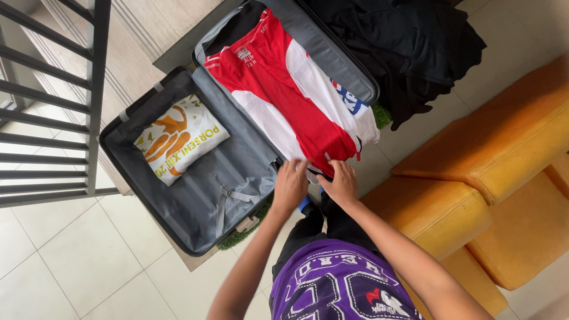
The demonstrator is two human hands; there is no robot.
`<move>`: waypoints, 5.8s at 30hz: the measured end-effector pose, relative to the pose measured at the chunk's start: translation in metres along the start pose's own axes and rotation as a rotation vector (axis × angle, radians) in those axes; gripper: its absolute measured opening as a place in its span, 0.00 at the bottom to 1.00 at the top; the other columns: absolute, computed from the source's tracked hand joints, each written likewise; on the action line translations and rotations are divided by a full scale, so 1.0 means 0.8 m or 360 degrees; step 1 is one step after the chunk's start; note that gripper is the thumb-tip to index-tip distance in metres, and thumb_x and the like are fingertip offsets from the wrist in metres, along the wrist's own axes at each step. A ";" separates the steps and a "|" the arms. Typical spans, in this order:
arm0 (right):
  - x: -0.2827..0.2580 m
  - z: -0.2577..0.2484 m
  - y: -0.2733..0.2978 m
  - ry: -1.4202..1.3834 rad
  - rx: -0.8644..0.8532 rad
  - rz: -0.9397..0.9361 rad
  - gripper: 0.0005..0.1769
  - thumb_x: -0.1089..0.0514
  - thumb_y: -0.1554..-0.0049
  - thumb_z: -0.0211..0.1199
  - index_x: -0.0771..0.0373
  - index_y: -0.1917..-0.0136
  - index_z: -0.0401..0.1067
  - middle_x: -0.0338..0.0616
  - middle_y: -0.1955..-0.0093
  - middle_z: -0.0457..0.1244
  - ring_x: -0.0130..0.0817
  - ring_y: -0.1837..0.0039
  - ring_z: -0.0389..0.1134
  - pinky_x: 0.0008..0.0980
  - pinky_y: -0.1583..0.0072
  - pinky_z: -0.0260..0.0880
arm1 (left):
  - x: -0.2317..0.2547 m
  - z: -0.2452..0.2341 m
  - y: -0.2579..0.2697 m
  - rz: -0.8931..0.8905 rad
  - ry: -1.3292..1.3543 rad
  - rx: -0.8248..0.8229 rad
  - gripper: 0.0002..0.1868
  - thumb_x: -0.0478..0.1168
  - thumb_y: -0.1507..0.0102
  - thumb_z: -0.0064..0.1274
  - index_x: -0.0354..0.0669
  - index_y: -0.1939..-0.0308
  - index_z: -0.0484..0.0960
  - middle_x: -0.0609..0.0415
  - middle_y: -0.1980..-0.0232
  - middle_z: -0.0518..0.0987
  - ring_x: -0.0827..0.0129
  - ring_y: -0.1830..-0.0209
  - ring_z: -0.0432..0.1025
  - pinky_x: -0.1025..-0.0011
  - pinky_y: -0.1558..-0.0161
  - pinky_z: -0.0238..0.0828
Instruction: The person folds shirts and places them into an open suitcase on the floor.
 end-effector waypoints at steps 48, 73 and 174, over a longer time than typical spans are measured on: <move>0.219 -0.065 -0.187 -0.0176 -0.0744 0.0339 0.29 0.49 0.57 0.73 0.66 0.45 0.78 0.54 0.48 0.72 0.48 0.44 0.74 0.42 0.42 0.71 | -0.041 0.226 0.038 -0.1654 0.0936 0.1293 0.35 0.43 0.48 0.64 0.30 0.42 0.68 0.42 0.47 0.75 0.54 0.49 0.73 0.61 0.46 0.68; 0.304 -0.035 -0.127 -0.0434 -0.2027 0.0361 0.20 0.51 0.46 0.62 0.72 0.52 0.80 0.51 0.56 0.74 0.39 0.51 0.75 0.36 0.46 0.73 | 0.049 0.246 0.073 -0.1655 0.1828 -0.0145 0.21 0.45 0.40 0.54 0.34 0.48 0.84 0.53 0.54 0.86 0.68 0.54 0.78 0.69 0.48 0.72; -0.122 -0.065 -0.474 -0.0057 -0.0674 -0.1408 0.17 0.56 0.50 0.65 0.66 0.48 0.78 0.51 0.50 0.68 0.49 0.40 0.66 0.49 0.31 0.57 | -0.129 -0.144 -0.218 -0.0535 0.0112 0.0449 0.08 0.39 0.34 0.53 0.38 0.57 0.81 0.44 0.72 0.78 0.49 0.62 0.73 0.58 0.47 0.66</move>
Point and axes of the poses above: each hand's wrist, its own y-axis away from the middle knuckle, its own z-axis out of the palm, x = y × z, the point moved 4 cm from there along -y, towards the middle knuckle
